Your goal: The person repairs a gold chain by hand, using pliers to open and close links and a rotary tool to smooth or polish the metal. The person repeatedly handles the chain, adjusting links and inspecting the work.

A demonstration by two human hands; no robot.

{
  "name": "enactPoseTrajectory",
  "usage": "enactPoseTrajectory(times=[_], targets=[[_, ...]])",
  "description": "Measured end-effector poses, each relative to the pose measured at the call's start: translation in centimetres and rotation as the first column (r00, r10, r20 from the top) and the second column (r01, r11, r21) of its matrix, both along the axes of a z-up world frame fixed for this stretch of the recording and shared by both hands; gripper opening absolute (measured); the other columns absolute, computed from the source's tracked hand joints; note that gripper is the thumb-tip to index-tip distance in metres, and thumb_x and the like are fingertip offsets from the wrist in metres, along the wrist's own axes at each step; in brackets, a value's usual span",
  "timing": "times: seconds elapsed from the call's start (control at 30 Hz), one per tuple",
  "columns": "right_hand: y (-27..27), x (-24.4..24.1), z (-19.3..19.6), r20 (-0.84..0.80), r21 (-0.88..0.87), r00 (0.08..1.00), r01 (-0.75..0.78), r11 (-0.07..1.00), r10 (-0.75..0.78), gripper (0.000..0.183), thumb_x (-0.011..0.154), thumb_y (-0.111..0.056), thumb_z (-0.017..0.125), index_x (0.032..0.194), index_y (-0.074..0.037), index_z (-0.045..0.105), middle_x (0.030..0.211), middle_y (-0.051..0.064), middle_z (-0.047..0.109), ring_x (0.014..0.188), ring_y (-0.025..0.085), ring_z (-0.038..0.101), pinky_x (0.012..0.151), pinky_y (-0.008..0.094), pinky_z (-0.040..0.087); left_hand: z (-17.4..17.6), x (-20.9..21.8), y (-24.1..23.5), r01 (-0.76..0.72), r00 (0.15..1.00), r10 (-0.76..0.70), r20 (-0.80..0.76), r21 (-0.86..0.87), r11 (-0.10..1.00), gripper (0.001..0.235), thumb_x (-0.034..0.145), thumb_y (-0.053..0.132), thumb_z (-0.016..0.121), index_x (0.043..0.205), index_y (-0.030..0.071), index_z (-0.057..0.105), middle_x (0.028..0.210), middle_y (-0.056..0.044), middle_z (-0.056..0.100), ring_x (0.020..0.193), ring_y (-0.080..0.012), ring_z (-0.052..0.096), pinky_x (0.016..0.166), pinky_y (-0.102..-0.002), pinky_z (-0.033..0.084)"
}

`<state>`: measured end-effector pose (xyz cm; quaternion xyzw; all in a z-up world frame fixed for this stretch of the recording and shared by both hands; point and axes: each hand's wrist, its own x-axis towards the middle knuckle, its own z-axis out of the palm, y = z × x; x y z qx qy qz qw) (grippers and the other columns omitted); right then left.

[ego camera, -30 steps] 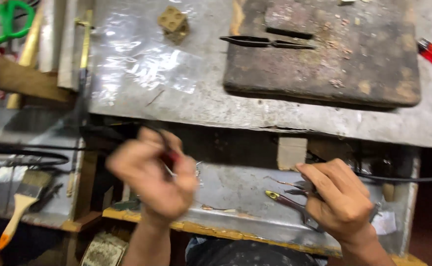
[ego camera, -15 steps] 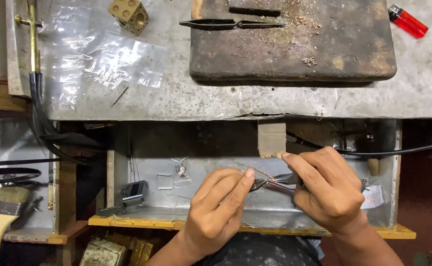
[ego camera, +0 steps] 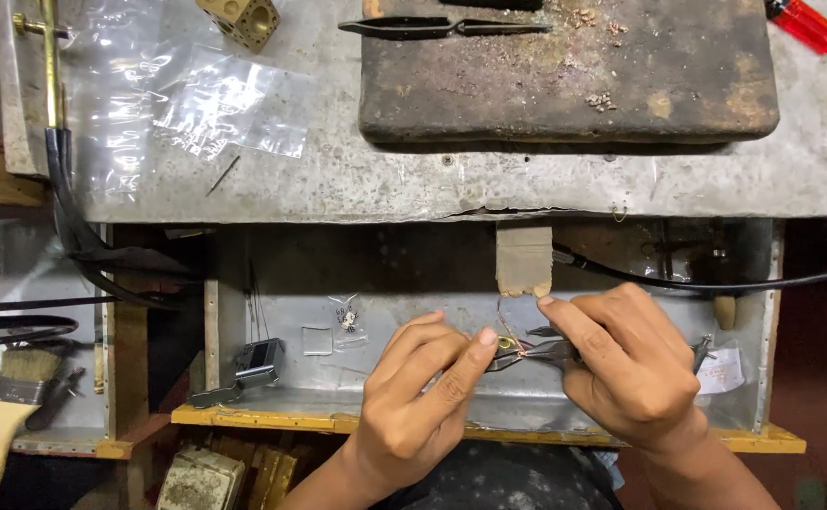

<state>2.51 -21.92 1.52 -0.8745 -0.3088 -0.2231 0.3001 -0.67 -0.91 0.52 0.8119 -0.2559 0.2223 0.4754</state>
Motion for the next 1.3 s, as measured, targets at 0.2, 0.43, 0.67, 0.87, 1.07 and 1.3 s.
enactPoseTrajectory(times=[0.2,0.43,0.67,0.87,1.07,1.3], targets=[[-0.1,-0.1,-0.4,-0.003,-0.008,1.000,0.009,1.000,-0.009,0.046,0.073,0.025,0.041,0.105,0.008,0.071,0.082,0.016,0.062,0.063,0.031,0.048,0.059,0.039,0.041,-0.3,-0.1,0.1,0.020,1.000,-0.020,-0.021,0.013,1.000,0.039,0.099,-0.015,0.066,0.135,-0.002,0.059,0.096,-0.015,0.064,0.077,-0.0300,0.058,0.070,-0.039,0.051],[-0.2,0.0,-0.3,-0.006,-0.007,1.000,0.013,1.000,-0.013,0.044,0.077,0.024,0.042,0.105,0.008,0.071,0.081,0.016,0.060,0.063,0.031,0.047,0.060,0.040,0.040,-0.1,-0.2,0.2,0.013,1.000,-0.012,-0.020,0.028,1.000,0.038,0.101,-0.011,0.069,0.136,-0.001,0.059,0.096,-0.015,0.065,0.077,-0.0292,0.057,0.070,-0.039,0.051],[-0.1,0.2,-0.2,0.033,-0.015,0.999,0.005,1.000,-0.004,0.030,0.087,0.020,0.050,0.103,0.008,0.071,0.081,0.017,0.061,0.062,0.031,0.049,0.059,0.040,0.041,-0.5,-0.7,0.2,0.058,0.996,-0.058,-0.068,0.000,0.998,0.047,0.097,-0.019,0.059,0.140,-0.002,0.056,0.095,-0.018,0.066,0.071,-0.0281,0.048,0.065,-0.037,0.045],[-0.4,0.2,-0.5,0.055,-0.025,0.998,-0.007,1.000,0.009,0.030,0.090,0.020,0.049,0.105,0.006,0.071,0.081,0.016,0.061,0.062,0.030,0.048,0.058,0.041,0.039,-0.6,-0.8,0.1,0.064,0.996,-0.064,-0.058,-0.001,0.998,0.047,0.095,-0.019,0.057,0.140,-0.004,0.055,0.093,-0.017,0.066,0.069,-0.0272,0.046,0.064,-0.036,0.044],[-0.8,0.2,-0.5,0.077,-0.057,0.997,-0.006,0.998,0.011,0.029,0.091,0.017,0.050,0.107,0.006,0.071,0.082,0.016,0.061,0.061,0.030,0.046,0.057,0.041,0.037,-0.2,-0.9,0.0,0.063,0.997,-0.062,-0.051,0.017,0.998,0.043,0.099,-0.015,0.059,0.140,-0.005,0.054,0.094,-0.016,0.067,0.069,-0.0265,0.045,0.064,-0.035,0.043],[-1.3,0.3,-0.6,0.107,-0.099,0.994,-0.013,0.995,0.024,0.035,0.086,0.017,0.048,0.109,0.004,0.072,0.085,0.016,0.063,0.063,0.030,0.050,0.059,0.043,0.039,0.1,-1.3,-0.2,0.048,0.994,-0.045,-0.098,0.028,0.998,0.045,0.096,-0.017,0.057,0.140,-0.005,0.054,0.092,-0.015,0.065,0.070,-0.0266,0.046,0.065,-0.035,0.045]])
